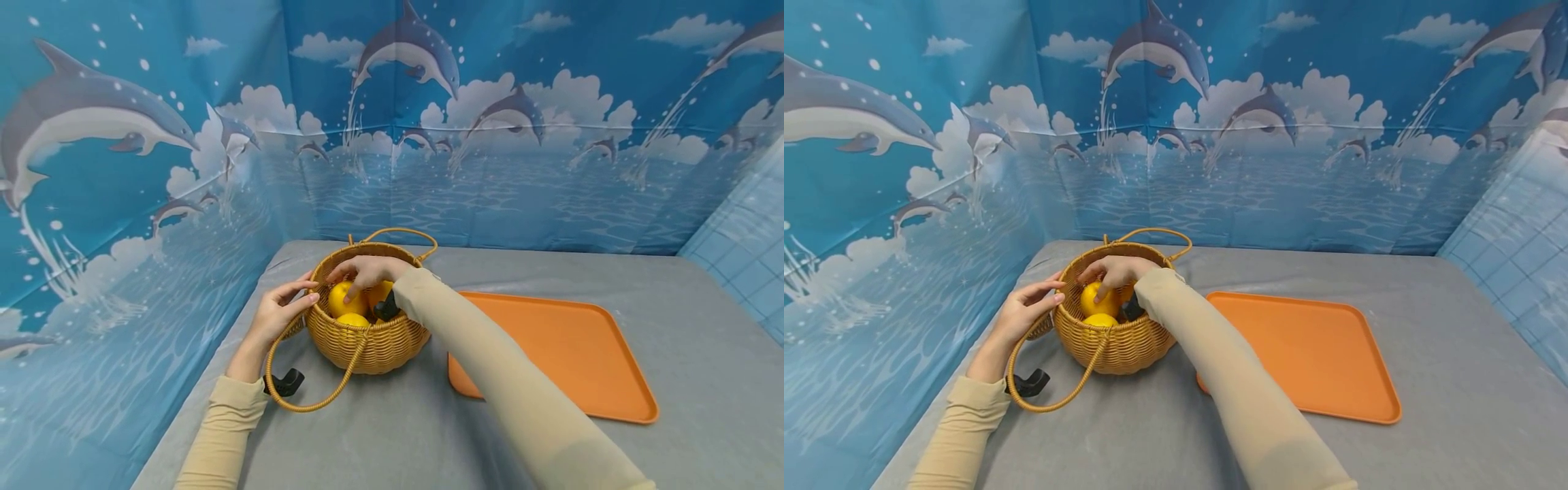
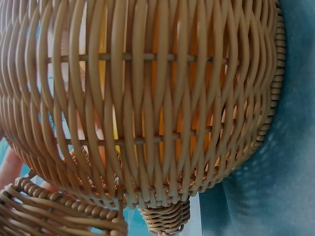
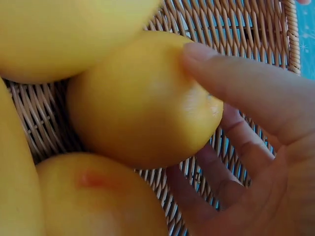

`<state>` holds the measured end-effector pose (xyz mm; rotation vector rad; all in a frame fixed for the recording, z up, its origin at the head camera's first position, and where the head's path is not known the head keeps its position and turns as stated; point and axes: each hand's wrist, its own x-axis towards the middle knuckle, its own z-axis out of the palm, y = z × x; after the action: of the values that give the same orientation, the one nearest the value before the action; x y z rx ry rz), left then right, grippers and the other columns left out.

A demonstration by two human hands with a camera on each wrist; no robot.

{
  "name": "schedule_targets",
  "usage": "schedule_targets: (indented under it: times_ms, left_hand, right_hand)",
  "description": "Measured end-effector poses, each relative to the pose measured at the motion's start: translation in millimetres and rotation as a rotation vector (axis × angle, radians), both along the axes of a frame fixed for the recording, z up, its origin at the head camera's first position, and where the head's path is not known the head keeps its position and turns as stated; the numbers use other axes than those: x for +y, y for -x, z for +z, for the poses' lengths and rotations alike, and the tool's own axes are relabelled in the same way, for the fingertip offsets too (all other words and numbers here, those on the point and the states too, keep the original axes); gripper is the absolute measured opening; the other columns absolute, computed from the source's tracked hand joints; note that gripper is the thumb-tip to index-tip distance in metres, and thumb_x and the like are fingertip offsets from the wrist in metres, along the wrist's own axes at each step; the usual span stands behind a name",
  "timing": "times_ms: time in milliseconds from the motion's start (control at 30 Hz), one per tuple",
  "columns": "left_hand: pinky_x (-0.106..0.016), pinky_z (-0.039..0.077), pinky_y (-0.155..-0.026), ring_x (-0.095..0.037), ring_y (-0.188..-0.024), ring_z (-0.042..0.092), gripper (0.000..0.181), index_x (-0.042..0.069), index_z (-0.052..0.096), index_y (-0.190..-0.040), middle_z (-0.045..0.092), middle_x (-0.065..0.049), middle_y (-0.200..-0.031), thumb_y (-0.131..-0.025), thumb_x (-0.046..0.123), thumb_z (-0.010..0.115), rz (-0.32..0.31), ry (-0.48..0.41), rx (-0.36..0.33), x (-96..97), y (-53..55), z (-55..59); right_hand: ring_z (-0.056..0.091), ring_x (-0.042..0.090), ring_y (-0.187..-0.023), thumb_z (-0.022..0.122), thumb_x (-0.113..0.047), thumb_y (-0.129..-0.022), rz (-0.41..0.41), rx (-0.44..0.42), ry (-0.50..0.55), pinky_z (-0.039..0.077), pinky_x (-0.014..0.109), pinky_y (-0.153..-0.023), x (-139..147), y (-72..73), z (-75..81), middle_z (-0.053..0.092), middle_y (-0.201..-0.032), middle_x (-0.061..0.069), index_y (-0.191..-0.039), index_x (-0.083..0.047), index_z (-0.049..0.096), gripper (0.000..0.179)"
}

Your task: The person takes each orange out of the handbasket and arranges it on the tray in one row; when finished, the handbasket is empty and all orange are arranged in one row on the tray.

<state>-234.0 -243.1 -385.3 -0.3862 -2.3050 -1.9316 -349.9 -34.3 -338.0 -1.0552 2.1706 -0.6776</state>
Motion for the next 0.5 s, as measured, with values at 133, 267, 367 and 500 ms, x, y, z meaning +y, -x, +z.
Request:
schedule_targets:
  times_ms: [133, 267, 367, 500]
  left_hand:
    - [-0.043, 0.026, -0.111, -0.024, -0.135, 0.032, 0.04, -0.006, 0.059, -0.12, 0.044, -0.008, -0.142, -0.09, 0.018, 0.066, 0.006, 0.015, -0.004, 0.7, -0.2, 0.3]
    - [-0.044, 0.026, -0.111, -0.025, -0.135, 0.032, 0.04, -0.006, 0.059, -0.12, 0.044, -0.008, -0.143, -0.09, 0.018, 0.066, 0.008, 0.022, 0.003, 0.9, -0.8, 1.1]
    - [-0.043, 0.026, -0.111, -0.025, -0.135, 0.032, 0.038, -0.005, 0.06, -0.12, 0.044, -0.008, -0.142, -0.09, 0.017, 0.065, 0.01, 0.026, 0.009, 0.8, -1.1, 1.7]
    - [-0.043, 0.026, -0.111, -0.029, -0.135, 0.032, 0.037, -0.009, 0.058, -0.121, 0.042, -0.013, -0.143, -0.091, 0.012, 0.063, 0.009, 0.032, 0.001, 6.6, -11.1, 14.8]
  right_hand:
    - [0.046, 0.02, -0.12, 0.071, -0.014, -0.084, -0.041, -0.045, -0.04, 0.046, 0.033, -0.093, 2, 0.6, -2.7, 0.042, -0.14, 0.003, -0.137, -0.021, 0.051, 0.057]
    - [0.052, 0.025, -0.105, 0.073, -0.009, -0.081, -0.097, -0.143, -0.07, 0.054, 0.038, -0.077, 2, -0.1, -4.5, 0.035, -0.142, 0.006, -0.136, -0.026, 0.051, 0.061]
    - [0.05, 0.026, -0.106, 0.074, -0.007, -0.081, -0.101, -0.171, -0.069, 0.055, 0.04, -0.075, 2, -1.3, -4.1, 0.032, -0.144, 0.007, -0.136, -0.024, 0.049, 0.063]
    - [0.043, 0.022, -0.117, 0.075, -0.008, -0.08, -0.042, -0.102, -0.068, 0.051, 0.035, -0.084, 1, -2.3, -2.2, 0.035, -0.143, 0.003, -0.137, -0.02, 0.049, 0.063]
